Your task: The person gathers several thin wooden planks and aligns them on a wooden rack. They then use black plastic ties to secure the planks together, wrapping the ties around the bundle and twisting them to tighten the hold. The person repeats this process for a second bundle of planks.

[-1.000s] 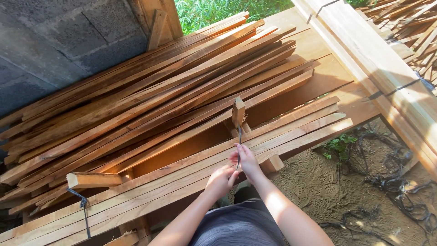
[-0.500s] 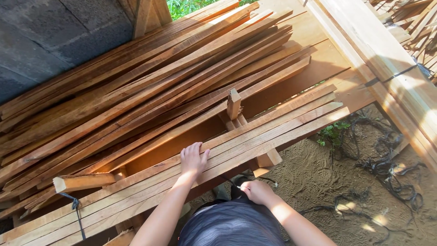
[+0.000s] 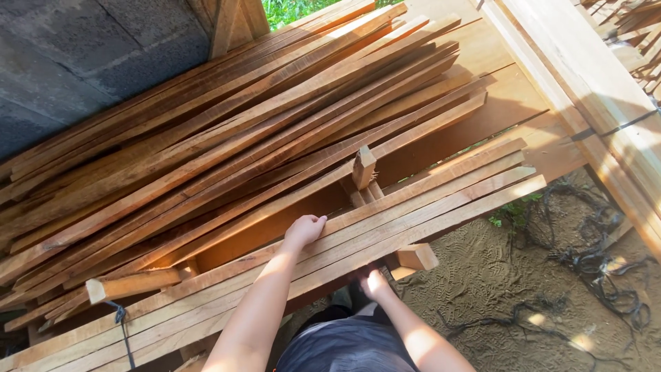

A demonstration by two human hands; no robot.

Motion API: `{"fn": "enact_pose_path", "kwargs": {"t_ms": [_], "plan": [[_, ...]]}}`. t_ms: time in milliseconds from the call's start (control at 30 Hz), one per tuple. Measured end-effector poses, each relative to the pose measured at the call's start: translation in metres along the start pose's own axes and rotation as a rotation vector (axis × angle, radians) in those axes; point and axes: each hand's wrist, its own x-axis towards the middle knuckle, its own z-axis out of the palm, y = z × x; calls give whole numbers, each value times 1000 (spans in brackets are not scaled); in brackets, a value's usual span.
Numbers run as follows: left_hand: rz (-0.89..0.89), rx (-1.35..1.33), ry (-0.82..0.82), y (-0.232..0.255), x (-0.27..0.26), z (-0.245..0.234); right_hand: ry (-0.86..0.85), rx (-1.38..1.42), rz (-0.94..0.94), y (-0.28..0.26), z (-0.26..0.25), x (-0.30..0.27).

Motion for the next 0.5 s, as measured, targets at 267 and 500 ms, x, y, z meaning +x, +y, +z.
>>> {"fn": "enact_pose_path", "kwargs": {"t_ms": [267, 500], "plan": [[-58, 13, -238, 27, 34, -4, -116, 1269, -82, 91, 52, 129], [-74, 2, -549, 50, 42, -18, -365, 1593, 91, 81, 39, 126]]}}
